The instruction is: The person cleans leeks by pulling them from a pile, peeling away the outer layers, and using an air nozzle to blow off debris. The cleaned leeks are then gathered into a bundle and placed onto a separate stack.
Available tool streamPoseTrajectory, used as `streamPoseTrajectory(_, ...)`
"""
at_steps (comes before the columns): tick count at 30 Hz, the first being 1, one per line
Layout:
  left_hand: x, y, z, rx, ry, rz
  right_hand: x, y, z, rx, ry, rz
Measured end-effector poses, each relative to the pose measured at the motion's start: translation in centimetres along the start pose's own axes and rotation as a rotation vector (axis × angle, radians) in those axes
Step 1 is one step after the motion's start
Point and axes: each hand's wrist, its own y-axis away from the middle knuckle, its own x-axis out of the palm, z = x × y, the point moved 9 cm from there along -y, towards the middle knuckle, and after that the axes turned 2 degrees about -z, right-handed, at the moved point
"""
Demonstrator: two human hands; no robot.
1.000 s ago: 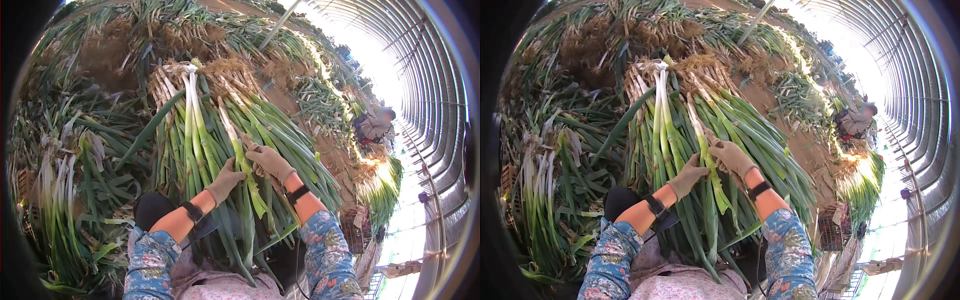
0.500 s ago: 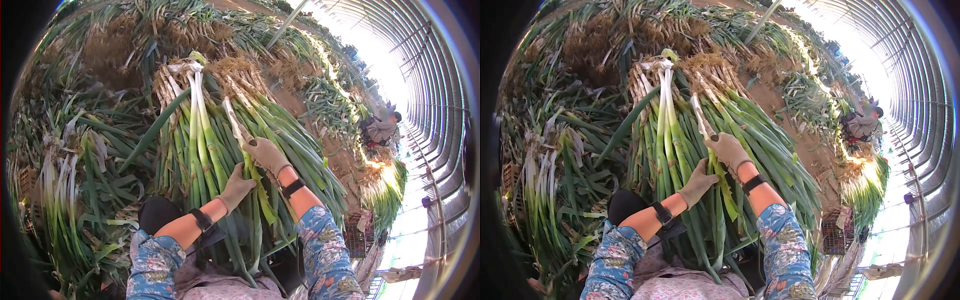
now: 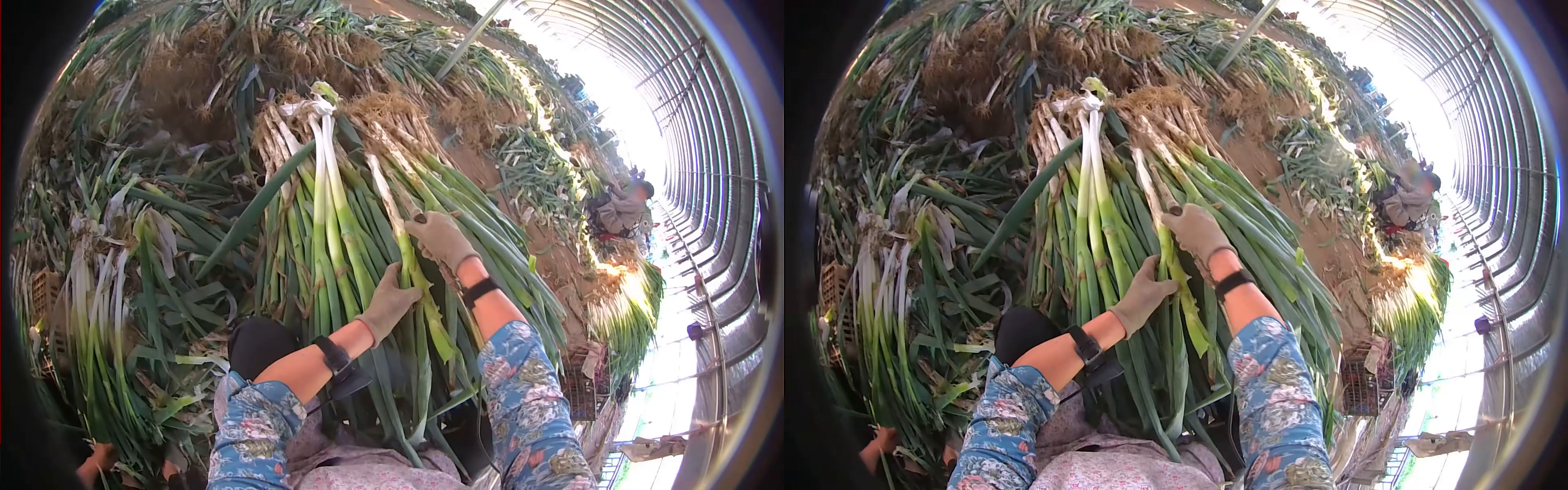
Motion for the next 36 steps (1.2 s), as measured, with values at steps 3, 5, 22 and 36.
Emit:
streamPoseTrajectory(3, -0.4, -0.8, 1.0, 0.019, 0.120, 0.040, -0.2, 5.9, -2.3, 0.010, -0.269, 0.008)
streamPoseTrajectory(5, -0.8, -0.9, 1.1, 0.012, 0.119, 0.046, 0.8, 9.7, -4.1, -0.012, -0.506, 0.032)
streamPoseTrajectory(22, -1.2, 0.2, -3.0, 0.223, -0.328, -0.080, 1.3, 18.1, -2.0, -0.009, -0.967, 0.045)
streamPoseTrajectory(36, -0.6, 1.1, -1.8, 0.062, 0.033, 0.199, 2.5, 15.6, -4.0, 0.103, -0.700, 0.118)
